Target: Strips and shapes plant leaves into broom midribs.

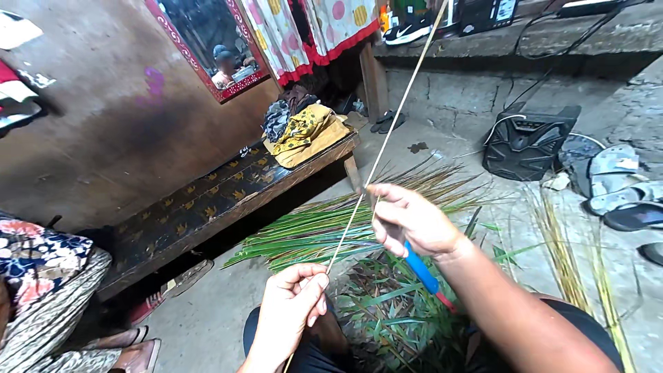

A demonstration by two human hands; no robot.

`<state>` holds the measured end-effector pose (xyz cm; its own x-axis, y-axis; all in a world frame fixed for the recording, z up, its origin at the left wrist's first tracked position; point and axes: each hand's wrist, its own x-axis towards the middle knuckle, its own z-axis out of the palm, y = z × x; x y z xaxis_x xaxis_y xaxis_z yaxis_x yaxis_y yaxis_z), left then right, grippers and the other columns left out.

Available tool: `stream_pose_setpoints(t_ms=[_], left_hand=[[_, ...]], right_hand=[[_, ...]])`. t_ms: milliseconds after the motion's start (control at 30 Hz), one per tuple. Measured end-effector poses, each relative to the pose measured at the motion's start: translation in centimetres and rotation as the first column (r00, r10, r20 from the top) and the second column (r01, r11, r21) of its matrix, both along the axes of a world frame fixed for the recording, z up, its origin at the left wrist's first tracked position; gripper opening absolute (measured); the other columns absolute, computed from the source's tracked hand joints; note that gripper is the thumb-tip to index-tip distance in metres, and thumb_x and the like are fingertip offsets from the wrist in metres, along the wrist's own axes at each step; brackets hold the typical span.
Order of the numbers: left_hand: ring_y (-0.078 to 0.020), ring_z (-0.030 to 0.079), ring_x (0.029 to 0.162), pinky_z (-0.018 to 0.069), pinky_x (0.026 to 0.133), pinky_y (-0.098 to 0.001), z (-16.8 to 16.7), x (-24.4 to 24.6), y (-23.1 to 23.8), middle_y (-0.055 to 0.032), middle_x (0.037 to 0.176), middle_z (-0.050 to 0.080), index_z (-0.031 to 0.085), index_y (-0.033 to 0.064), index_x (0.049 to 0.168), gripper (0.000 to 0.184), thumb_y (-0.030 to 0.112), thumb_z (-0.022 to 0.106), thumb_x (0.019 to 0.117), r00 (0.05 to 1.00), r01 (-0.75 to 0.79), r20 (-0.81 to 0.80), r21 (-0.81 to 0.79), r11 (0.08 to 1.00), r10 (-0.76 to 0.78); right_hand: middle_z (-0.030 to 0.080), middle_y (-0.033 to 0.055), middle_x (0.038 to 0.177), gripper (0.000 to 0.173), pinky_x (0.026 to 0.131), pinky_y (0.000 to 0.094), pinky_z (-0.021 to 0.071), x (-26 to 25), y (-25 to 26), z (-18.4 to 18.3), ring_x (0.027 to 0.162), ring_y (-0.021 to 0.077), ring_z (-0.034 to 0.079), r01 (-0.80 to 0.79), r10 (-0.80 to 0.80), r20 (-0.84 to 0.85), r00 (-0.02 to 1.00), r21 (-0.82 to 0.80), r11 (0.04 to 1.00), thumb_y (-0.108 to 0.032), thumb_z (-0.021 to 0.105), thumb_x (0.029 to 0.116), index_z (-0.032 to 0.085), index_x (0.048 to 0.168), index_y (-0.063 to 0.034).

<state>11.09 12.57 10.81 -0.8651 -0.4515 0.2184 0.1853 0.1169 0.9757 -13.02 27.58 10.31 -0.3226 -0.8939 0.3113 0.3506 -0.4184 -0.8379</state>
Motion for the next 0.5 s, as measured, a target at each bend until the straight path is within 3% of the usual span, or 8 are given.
stream_pose_setpoints(t_ms=[133,500], left_hand=[[-0.0059,0.058,0.049,0.0502,0.044,-0.0183,0.6,-0.2,-0.2,-0.0089,0.074,0.069,0.074,-0.0001,0.104,0.012,0.007,0.069,0.0964,1.000,0.007,0.011,0.023,1.000,-0.007],[-0.0045,0.058,0.048,0.0498,0.044,-0.0176,-0.3,1.6,-0.8,-0.0067,0.070,0.068,0.077,0.0037,0.103,0.011,0.010,0.072,0.0948,0.998,0.050,0.042,0.036,0.998,-0.051]], right_hand=[[0.068,0.0062,0.076,0.038,0.044,0.0199,0.0509,1.0,-0.7,-0.6,0.050,0.0084,0.060,-0.070,0.069,-0.042,0.997,-0.036,0.997,-0.008,0.041,0.1082,0.048,0.146,-0.0047],[0.065,0.0089,0.072,0.038,0.044,0.0199,0.0515,-0.4,-0.2,-0.1,0.048,0.0096,0.060,0.133,-0.132,0.038,0.991,-0.030,0.991,-0.010,0.039,0.1093,0.050,0.146,-0.0103]])
